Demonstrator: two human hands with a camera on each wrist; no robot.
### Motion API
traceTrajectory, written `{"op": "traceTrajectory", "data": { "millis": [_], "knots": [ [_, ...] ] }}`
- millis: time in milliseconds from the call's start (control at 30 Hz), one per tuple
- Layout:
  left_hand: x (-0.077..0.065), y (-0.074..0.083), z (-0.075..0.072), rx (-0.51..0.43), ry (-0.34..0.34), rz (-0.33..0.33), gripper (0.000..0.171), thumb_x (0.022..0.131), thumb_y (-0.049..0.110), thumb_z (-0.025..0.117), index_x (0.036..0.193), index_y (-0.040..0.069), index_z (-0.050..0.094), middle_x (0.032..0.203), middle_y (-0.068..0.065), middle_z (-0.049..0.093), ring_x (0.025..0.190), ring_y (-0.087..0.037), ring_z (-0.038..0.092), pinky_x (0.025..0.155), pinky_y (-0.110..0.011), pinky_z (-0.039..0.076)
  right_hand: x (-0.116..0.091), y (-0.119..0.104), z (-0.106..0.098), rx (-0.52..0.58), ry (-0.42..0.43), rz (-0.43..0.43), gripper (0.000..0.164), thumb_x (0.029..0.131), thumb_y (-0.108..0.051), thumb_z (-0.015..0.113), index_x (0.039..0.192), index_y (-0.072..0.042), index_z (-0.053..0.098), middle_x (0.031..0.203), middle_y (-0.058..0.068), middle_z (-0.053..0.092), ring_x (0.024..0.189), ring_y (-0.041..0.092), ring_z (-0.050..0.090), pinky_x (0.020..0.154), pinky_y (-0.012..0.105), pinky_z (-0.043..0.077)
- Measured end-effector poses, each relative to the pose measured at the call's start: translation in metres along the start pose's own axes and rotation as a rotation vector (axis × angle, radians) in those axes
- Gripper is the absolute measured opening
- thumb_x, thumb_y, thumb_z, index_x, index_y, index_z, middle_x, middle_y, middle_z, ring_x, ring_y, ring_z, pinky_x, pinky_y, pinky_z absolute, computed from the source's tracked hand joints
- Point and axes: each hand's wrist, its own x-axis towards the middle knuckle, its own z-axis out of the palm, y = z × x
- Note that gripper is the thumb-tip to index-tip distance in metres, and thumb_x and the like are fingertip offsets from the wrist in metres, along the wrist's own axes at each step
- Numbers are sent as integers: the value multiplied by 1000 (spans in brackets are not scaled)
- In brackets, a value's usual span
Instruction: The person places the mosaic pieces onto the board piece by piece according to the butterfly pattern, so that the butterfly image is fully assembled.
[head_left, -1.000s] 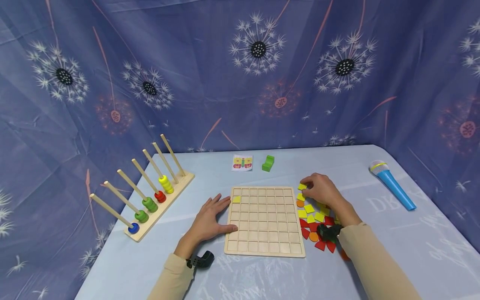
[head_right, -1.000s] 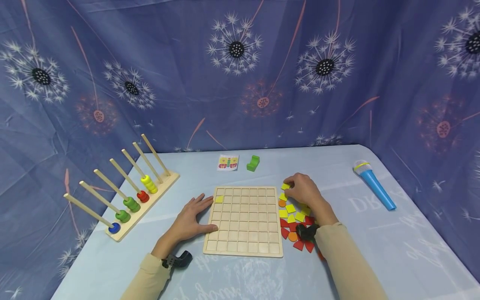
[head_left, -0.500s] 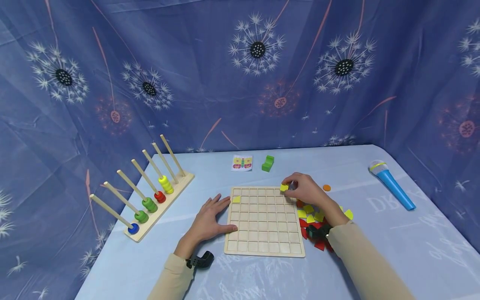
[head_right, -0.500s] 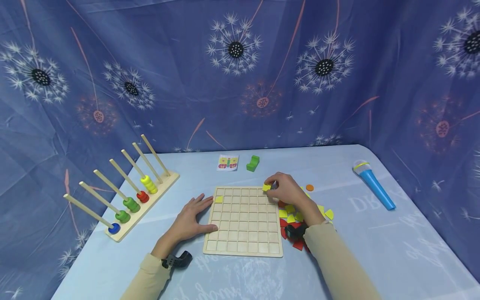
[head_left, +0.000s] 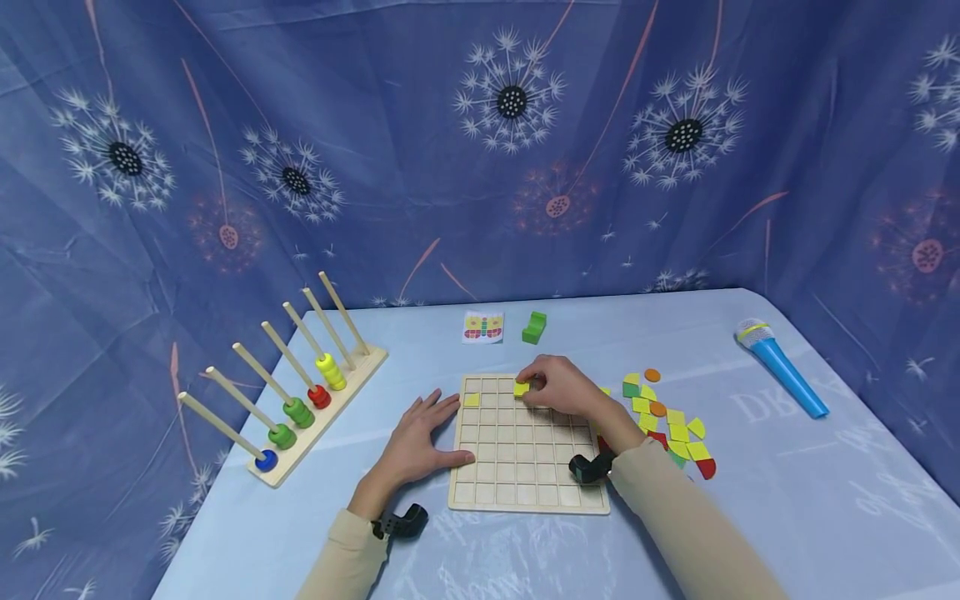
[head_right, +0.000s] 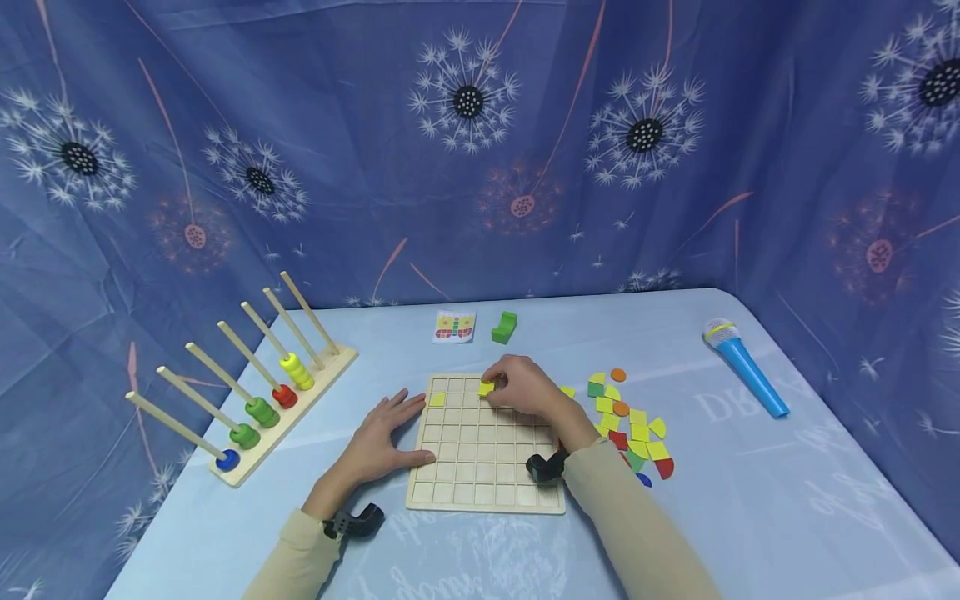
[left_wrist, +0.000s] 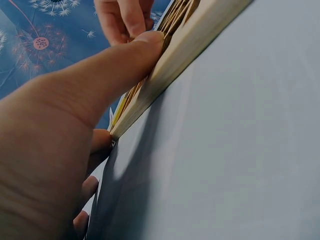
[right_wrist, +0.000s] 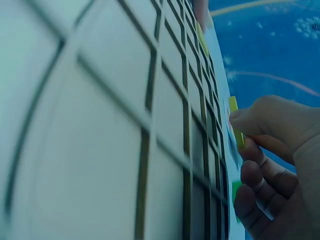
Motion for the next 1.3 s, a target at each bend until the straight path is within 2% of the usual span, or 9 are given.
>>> {"op": "traceTrajectory", "data": {
  "millis": [200, 433, 767, 1033, 1300],
  "knots": [
    [0, 0, -1, 1, 1, 4, 98, 66, 77, 66, 145, 24, 45, 149, 9, 39, 143, -18, 18, 115, -46, 11, 11, -15, 16, -35, -36, -55, 28, 83, -14, 72, 111, -12, 73, 94, -2, 62, 78, 10, 55, 71, 30, 49],
    [0, -1, 0, -6, 16, 34, 97, 67, 76, 67, 145, 20, 47, 149, 5, 41, 143, -23, 20, 114, -50, 14, 21, -23, 29, -105, -54, -98, 27, 82, -13, 73, 109, -11, 74, 93, 0, 63, 76, 9, 53, 69, 28, 49],
    [0, -3, -1, -3, 8, 29, 98, 67, 76, 67, 145, 22, 45, 149, 8, 39, 143, -19, 19, 115, -45, 12, 29, -32, 39, -162, -82, -66, 24, 83, -14, 73, 107, -13, 74, 94, -2, 62, 78, 10, 53, 70, 28, 48],
    [1, -2, 1, -14, 28, 62, 97, 67, 74, 68, 144, 19, 47, 148, 7, 40, 143, -21, 21, 115, -44, 12, 24, -31, 35, -168, -67, -47, 24, 85, -18, 72, 109, -14, 74, 94, -6, 60, 79, 9, 53, 72, 29, 47],
    [1, -5, 1, -10, 31, 61, 97, 67, 75, 68, 144, 21, 47, 148, 8, 41, 143, -20, 20, 115, -45, 12, 7, -19, 11, -99, -20, -24, 23, 89, -13, 66, 111, -12, 73, 94, -7, 61, 75, 10, 54, 68, 31, 48]
  ]
}}
